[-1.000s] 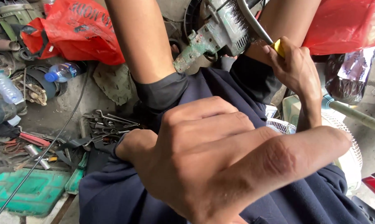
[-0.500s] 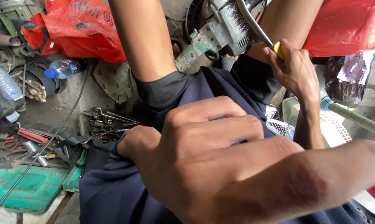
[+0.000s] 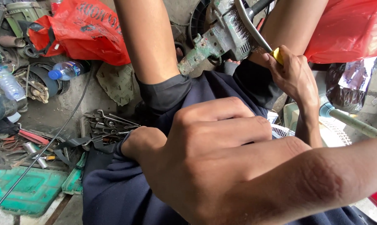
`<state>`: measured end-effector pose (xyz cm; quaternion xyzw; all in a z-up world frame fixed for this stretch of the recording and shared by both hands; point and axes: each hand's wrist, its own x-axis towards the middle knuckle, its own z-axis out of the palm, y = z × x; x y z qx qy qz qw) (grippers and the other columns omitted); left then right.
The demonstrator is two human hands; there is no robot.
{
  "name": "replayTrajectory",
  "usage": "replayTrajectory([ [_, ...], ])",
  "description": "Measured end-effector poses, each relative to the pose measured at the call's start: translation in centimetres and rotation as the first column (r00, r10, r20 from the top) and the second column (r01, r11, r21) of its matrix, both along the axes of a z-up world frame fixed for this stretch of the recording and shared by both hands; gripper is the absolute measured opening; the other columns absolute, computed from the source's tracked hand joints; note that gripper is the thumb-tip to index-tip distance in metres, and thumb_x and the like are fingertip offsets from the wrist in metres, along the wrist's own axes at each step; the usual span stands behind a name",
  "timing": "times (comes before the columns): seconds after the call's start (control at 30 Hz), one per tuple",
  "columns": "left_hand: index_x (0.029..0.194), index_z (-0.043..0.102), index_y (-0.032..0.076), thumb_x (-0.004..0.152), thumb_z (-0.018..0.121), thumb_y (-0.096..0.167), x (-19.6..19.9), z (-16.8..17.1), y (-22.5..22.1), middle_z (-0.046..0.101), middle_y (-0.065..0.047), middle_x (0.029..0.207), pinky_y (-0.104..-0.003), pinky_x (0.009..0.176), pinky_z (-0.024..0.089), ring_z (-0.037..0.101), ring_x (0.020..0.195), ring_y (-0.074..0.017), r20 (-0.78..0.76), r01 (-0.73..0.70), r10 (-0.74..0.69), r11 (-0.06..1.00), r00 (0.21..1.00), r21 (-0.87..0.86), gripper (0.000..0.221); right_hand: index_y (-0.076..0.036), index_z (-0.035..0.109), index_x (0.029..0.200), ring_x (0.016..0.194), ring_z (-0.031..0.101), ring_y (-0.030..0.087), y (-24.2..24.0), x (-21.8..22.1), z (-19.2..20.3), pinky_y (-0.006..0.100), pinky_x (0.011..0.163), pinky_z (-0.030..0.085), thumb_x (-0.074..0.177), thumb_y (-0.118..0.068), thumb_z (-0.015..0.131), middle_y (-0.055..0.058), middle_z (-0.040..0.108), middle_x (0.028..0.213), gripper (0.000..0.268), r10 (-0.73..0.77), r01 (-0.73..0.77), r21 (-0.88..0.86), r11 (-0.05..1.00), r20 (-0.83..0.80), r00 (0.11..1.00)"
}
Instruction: Cleaning the exterior of a power tool by scraping off dirt with a screwdriver and using a wire brush.
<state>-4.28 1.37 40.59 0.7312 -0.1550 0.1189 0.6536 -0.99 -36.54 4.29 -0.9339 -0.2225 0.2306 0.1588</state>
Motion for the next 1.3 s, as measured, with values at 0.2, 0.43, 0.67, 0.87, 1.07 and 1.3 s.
replayTrajectory([
  [0.2, 0.140, 0.065, -0.020, 0.093, 0.076, 0.020, 0.0, -1.8, 1.6, 0.081, -0.031, 0.112, -0.054, 0.091, 0.067, 0.073, 0.089, -0.0415, 0.096, 0.181, -0.176, 0.983, 0.980, -0.042, 0.062, 0.004, 0.065, 0.114, 0.058, 0.066, 0.034, 3.9, 5.7, 5.6, 0.052, 0.056, 0.050, 0.131, -0.030, 0.074, 0.016, 0.068, 0.080, 0.039, -0.004, 0.004, -0.006, 1.000, 0.005, 1.000],
  [0.43, 0.136, 0.076, -0.017, 0.106, 0.085, 0.004, -0.1, -0.7, 0.9, 0.070, -0.020, 0.099, -0.048, 0.077, 0.049, 0.049, 0.075, -0.0302, 0.091, 0.095, -0.098, 0.995, 0.991, 0.039, 0.038, 0.003, 0.066, 0.115, 0.058, 0.067, 0.033, 4.3, 5.0, 4.8, 0.051, 0.055, 0.050, 0.129, -0.030, 0.074, 0.015, 0.068, 0.081, 0.037, 0.016, -0.015, 0.005, 1.000, -0.009, 1.000],
  [0.67, 0.142, 0.065, -0.021, 0.101, 0.067, 0.028, 0.5, -0.5, 0.9, 0.073, -0.024, 0.105, -0.050, 0.085, 0.059, 0.058, 0.080, -0.0328, 0.073, 0.121, -0.121, 0.993, 0.990, 0.014, 0.063, 0.003, 0.068, 0.116, 0.057, 0.068, 0.031, 4.1, 5.7, 4.0, 0.050, 0.054, 0.050, 0.128, -0.030, 0.073, 0.014, 0.067, 0.081, 0.036, 0.020, -0.020, 0.012, 1.000, 0.017, 1.000],
  [0.87, 0.133, 0.077, 0.003, 0.095, 0.090, 0.064, 4.6, -6.8, 1.2, 0.083, 0.002, 0.089, -0.037, 0.059, 0.050, 0.063, 0.058, -0.0125, 0.013, -0.119, 0.123, 0.925, 0.992, 0.362, 0.073, 0.002, 0.064, 0.114, 0.055, 0.069, 0.038, 6.0, 6.6, 9.6, 0.055, 0.054, 0.050, 0.127, -0.035, 0.071, 0.020, 0.068, 0.074, 0.040, -0.036, 0.035, 0.017, 0.999, 0.067, 0.997],
  [1.07, 0.147, 0.058, -0.002, 0.090, 0.080, 0.085, 4.4, -29.2, 1.9, 0.083, -0.019, 0.098, -0.057, 0.086, 0.062, 0.081, 0.093, -0.0435, -0.390, 0.068, 0.371, 0.646, 0.843, 0.761, 0.107, -0.009, 0.059, 0.118, 0.083, 0.076, 0.059, 9.1, 5.9, 11.6, 0.068, 0.074, 0.058, 0.121, -0.051, 0.066, 0.032, 0.076, 0.085, 0.043, -0.174, 0.167, -0.128, 0.978, -0.045, 0.984],
  [1.3, 0.164, 0.044, -0.019, 0.093, 0.099, 0.032, 4.0, -35.1, -1.4, 0.084, -0.036, 0.116, -0.063, 0.096, 0.068, 0.086, 0.101, -0.0484, -0.481, 0.171, 0.451, 0.571, 0.752, 0.803, 0.104, -0.014, 0.057, 0.126, 0.101, 0.083, 0.058, 11.6, 4.6, 10.9, 0.072, 0.089, 0.065, 0.117, -0.051, 0.061, 0.030, 0.083, 0.100, 0.039, -0.218, 0.191, -0.146, 0.971, -0.200, 0.955],
])
